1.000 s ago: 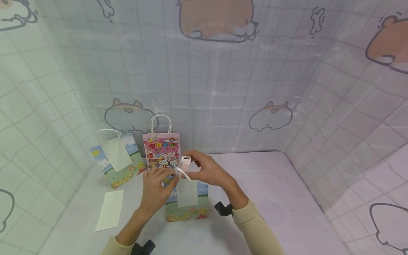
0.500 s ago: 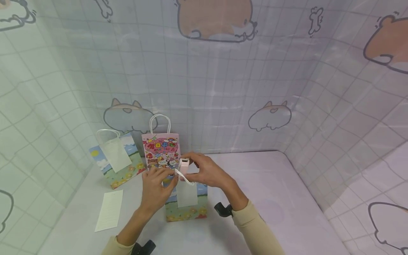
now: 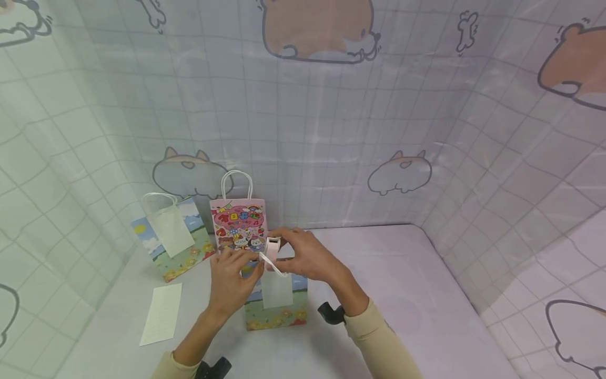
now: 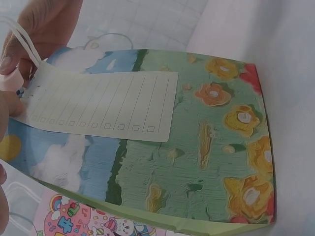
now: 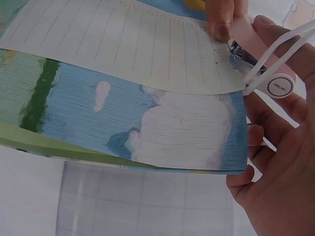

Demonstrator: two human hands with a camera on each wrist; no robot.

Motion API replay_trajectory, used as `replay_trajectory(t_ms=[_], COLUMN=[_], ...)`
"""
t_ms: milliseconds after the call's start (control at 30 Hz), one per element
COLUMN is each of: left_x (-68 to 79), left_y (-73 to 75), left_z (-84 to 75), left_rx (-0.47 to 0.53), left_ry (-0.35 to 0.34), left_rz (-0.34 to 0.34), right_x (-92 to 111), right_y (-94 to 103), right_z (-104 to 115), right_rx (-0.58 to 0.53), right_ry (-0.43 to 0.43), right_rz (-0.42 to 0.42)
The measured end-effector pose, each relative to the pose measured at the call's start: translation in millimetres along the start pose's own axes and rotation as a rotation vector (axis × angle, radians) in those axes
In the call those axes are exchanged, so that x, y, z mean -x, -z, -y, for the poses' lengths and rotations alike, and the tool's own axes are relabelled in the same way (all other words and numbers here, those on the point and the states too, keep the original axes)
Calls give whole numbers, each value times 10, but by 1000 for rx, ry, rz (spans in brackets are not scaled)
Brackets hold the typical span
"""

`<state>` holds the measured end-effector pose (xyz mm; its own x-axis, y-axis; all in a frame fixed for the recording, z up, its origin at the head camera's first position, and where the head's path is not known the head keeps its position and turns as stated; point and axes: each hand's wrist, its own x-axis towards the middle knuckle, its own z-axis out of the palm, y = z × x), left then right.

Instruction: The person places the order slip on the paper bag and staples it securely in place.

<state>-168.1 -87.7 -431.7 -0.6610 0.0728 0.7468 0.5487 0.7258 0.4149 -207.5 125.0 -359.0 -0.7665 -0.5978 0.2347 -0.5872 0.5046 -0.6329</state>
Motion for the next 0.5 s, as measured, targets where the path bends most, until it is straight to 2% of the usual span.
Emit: replay_trajectory(t_ms=[267,500], left_x=[-2,-5], left_y=[2,2], left_z=[-10,-7], left_rx=[7,-4], left_ry=[14,6], left_rz=[10,10], right_x=[13,28], right_y=[6,1], right_z=[65,94], right_rx=[155,219], right_ry=[-33,-27], right_rz=[-3,-1])
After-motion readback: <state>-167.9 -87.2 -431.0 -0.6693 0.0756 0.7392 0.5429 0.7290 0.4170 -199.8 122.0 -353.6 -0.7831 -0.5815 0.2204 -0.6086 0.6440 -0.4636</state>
